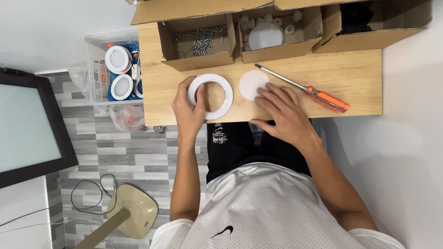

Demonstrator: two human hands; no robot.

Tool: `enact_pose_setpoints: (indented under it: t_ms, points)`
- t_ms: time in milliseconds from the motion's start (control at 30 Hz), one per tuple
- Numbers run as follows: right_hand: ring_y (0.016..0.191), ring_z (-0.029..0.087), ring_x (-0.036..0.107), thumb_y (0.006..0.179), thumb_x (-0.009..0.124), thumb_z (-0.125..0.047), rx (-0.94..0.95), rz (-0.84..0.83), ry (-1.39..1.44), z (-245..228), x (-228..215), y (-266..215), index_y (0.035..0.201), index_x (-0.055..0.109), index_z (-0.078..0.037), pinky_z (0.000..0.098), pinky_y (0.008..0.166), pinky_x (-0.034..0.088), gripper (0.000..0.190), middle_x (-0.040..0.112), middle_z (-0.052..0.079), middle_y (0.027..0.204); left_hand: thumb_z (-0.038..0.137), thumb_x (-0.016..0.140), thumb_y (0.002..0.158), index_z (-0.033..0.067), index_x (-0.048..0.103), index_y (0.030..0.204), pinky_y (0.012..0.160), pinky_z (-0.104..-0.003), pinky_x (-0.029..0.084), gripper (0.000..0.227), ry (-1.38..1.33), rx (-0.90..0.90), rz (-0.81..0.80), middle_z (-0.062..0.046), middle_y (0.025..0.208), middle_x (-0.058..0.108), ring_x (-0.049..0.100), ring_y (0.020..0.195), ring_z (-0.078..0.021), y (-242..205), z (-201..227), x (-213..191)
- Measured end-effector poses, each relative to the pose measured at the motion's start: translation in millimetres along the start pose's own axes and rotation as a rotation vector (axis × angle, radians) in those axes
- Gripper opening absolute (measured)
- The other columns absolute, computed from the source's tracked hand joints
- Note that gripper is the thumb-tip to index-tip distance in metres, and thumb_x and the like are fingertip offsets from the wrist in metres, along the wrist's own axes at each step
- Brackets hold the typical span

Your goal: The person assembles LED light fixtures at a wooden table. They use an orange screwdriver to tighten screws on the back of a circular LED module, then place a white plastic ring and a translucent cover over it. The person repeats this process with a second LED module, securing the components together.

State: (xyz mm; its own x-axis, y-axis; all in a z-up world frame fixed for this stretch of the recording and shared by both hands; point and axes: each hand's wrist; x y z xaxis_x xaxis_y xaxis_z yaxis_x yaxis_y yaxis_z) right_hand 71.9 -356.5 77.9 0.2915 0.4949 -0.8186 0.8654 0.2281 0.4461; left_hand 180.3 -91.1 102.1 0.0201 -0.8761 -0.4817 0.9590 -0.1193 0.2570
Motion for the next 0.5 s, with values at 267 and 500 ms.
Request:
enact_pose_setpoints:
  t_ms: [267, 500]
  points:
    - [0.130, 0.030, 0.071, 0.094, 0.088, -0.020, -0.021, 0.101, 0.007, -9.9, 3.0, -27.4, 0.124, 0.078, -0.013, 0.0519, 0.117, 0.049, 0.033, 0.076, 0.006, 0.127, 0.016, 0.077, 0.105, 0.0025, 0.075, 0.128, 0.096, -0.048, 0.054, 0.027, 0.307, 0.156, 0.117, -0.012, 0.107, 0.067, 0.065, 0.105, -0.0343, 4.6, -23.0, 10.6]
    - [0.097, 0.028, 0.081, 0.094, 0.089, -0.001, 0.093, 0.380, 0.246, -12.0, -18.6, -26.9, 0.103, 0.087, -0.010, 0.0417, 0.091, 0.062, 0.013, 0.084, 0.004, 0.104, 0.020, 0.080, 0.102, 0.0081, 0.078, 0.127, 0.095, -0.047, 0.052, 0.027, 0.355, 0.141, 0.103, -0.007, 0.113, 0.066, 0.061, 0.111, -0.0301, 1.1, -31.5, 11.7]
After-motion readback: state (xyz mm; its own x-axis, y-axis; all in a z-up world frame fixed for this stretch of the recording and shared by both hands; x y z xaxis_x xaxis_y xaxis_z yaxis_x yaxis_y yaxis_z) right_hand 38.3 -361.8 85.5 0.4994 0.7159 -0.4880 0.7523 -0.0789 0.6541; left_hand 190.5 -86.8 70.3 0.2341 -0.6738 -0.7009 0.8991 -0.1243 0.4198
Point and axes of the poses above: each hand's wrist, its own y-axis towards the middle knuckle, its own x-axis out of the palm, z = x × y
